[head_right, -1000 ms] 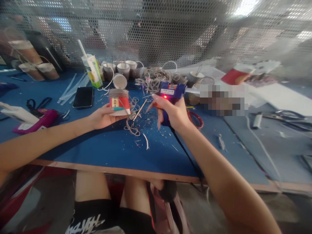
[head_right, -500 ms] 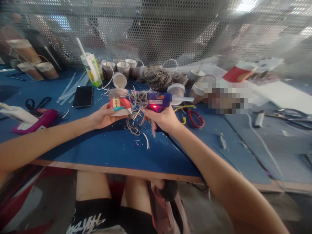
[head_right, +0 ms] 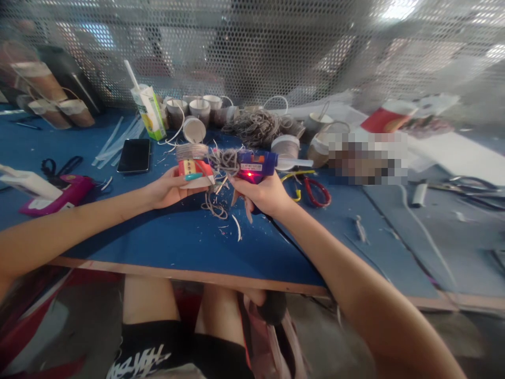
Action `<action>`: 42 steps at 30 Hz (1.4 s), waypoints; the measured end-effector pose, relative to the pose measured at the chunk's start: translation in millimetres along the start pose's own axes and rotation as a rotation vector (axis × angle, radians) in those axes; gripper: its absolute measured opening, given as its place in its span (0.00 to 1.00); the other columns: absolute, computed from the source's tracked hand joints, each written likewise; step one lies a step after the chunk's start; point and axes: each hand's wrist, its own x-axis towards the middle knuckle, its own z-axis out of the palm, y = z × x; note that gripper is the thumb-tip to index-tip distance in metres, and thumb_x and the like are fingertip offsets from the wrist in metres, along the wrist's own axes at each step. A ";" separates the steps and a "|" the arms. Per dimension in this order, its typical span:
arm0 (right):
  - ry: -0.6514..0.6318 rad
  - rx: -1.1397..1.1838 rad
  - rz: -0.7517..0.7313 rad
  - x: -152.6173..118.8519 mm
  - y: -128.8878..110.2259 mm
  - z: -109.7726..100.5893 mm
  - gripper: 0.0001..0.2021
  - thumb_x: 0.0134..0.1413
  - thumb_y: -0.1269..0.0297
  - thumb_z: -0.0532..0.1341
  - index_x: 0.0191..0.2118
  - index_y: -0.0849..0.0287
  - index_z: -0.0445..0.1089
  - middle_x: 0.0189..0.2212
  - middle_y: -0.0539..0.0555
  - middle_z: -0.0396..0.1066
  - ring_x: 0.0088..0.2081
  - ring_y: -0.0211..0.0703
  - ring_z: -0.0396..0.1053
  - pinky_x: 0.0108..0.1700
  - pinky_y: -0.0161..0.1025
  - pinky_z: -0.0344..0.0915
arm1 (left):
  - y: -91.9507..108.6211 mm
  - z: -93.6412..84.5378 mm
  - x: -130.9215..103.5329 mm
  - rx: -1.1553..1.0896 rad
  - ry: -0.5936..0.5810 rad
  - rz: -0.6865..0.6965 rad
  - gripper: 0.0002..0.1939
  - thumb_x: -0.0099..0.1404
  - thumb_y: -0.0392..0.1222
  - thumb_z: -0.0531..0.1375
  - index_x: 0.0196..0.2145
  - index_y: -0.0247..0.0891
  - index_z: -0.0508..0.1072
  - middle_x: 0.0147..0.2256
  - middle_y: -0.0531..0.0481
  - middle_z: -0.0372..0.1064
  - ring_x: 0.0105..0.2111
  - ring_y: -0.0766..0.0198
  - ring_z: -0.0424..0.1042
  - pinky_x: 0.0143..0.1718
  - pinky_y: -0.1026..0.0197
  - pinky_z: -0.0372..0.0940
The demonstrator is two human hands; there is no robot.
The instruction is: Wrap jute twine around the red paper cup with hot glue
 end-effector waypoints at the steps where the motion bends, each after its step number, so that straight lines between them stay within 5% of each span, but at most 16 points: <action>1: 0.002 -0.001 0.001 0.1 0.0 0.1 0.21 0.56 0.58 0.71 0.17 0.55 0.65 0.08 0.47 0.60 0.09 0.36 0.59 0.12 0.35 0.65 | -0.1 -0.2 0.0 0.006 -0.004 0.002 0.27 0.54 0.43 0.77 0.50 0.38 0.76 0.48 0.43 0.82 0.52 0.49 0.81 0.61 0.45 0.71; 18: 0.018 -0.054 -0.041 0.3 1.6 -1.1 0.25 0.54 0.49 0.74 0.16 0.52 0.64 0.07 0.45 0.59 0.08 0.36 0.59 0.16 0.40 0.70 | 1.4 -2.1 -2.0 -0.003 -0.011 -0.005 0.28 0.54 0.43 0.76 0.51 0.37 0.77 0.50 0.40 0.81 0.55 0.44 0.79 0.64 0.41 0.69; 35: 0.167 -0.088 0.053 -4.2 -2.6 2.1 0.16 0.52 0.66 0.68 0.19 0.53 0.63 0.07 0.44 0.58 0.10 0.33 0.57 0.14 0.33 0.61 | 7.1 3.3 -6.8 -0.078 -0.015 -0.028 0.22 0.59 0.40 0.69 0.51 0.32 0.78 0.51 0.36 0.81 0.59 0.38 0.76 0.67 0.34 0.64; 42: 0.182 -0.099 0.067 -5.7 -4.3 5.0 0.16 0.52 0.67 0.67 0.19 0.53 0.63 0.07 0.44 0.58 0.10 0.33 0.57 0.15 0.34 0.61 | 8.5 5.9 -8.1 -0.071 -0.050 -0.015 0.27 0.54 0.43 0.73 0.51 0.33 0.78 0.52 0.38 0.81 0.57 0.40 0.78 0.66 0.35 0.65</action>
